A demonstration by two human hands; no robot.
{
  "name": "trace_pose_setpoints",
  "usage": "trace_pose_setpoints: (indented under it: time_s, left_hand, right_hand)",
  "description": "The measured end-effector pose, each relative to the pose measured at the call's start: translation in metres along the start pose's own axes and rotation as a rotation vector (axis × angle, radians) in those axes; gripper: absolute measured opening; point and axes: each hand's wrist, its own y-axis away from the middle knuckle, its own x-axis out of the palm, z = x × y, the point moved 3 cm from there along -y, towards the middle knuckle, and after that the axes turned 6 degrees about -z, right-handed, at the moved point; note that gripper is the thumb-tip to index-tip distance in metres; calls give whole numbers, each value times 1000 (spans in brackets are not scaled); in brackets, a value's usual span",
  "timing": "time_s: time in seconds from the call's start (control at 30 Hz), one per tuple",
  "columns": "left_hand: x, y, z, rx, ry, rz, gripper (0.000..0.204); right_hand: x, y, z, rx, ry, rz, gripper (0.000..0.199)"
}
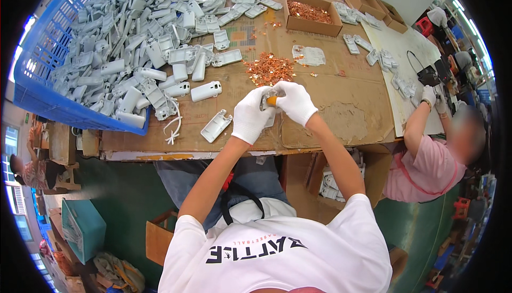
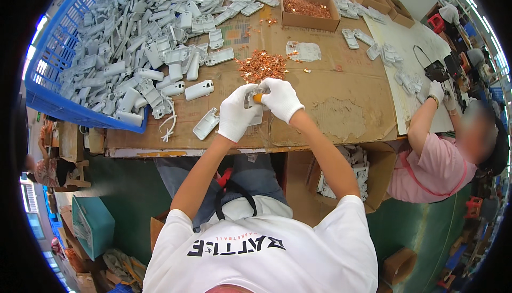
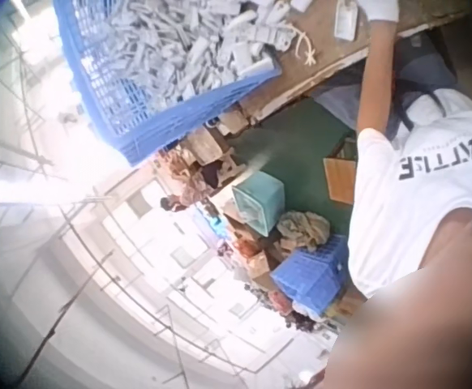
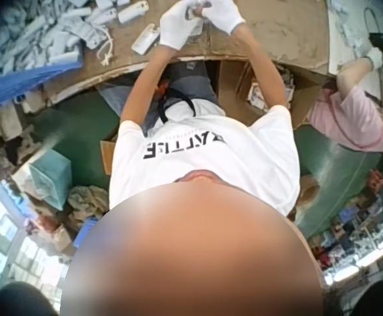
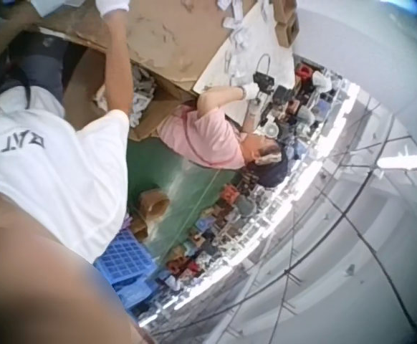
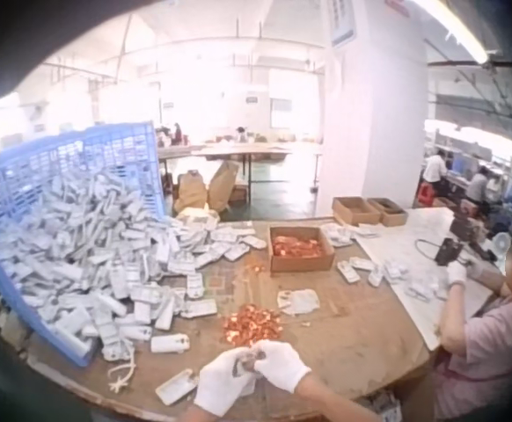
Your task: The person picks up a plastic housing and a copper contact by hand, inserts the contact into the housing, and presses it into place. They repeat this process for multiple units, occasionally moving finished assemblies aside on the table.
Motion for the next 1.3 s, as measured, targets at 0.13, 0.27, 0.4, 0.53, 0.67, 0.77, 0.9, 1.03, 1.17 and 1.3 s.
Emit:
trace_pose_setpoints:
  time_s: [0.13, 0.27, 0.4, 0.53, 0.67, 0.77, 0.9, 1.03, 1.17, 1.3]
  left_hand:
    - [0, -5, -2, -77, 46, 85, 41]
    - [3, -9, -3, -148, -2, 188, 28]
    - [7, -12, -5, -162, 108, 195, 23]
    - [10, -15, 6, -193, 209, 280, 23]
    - [16, -18, 9, -182, 155, 307, 18]
    - [26, -12, 9, -136, 214, 276, 15]
    - [30, -3, 19, -164, 215, 258, 15]
    - [31, -3, 22, -249, 200, 261, 18]
    - [6, -22, 7, -115, 159, 244, 36]
    - [-68, -47, 27, 178, -281, 74, 50]
  right_hand:
    - [5, 18, -7, -195, -12, -220, 19]
    - [8, 31, -10, -283, 82, -320, 21]
    - [2, 40, -5, -155, 159, -294, 17]
    - [4, 52, -7, -169, 86, -309, 27]
    - [8, 66, -1, -110, 42, -350, 42]
    - [17, 78, 1, -108, 157, -446, 47]
    - [32, 83, 5, -129, 238, -538, 60]
    - [45, 77, 8, -136, 373, -564, 81]
    - [11, 49, -12, 5, 443, -538, 71]
    - [-124, -1, -113, 324, 584, -739, 75]
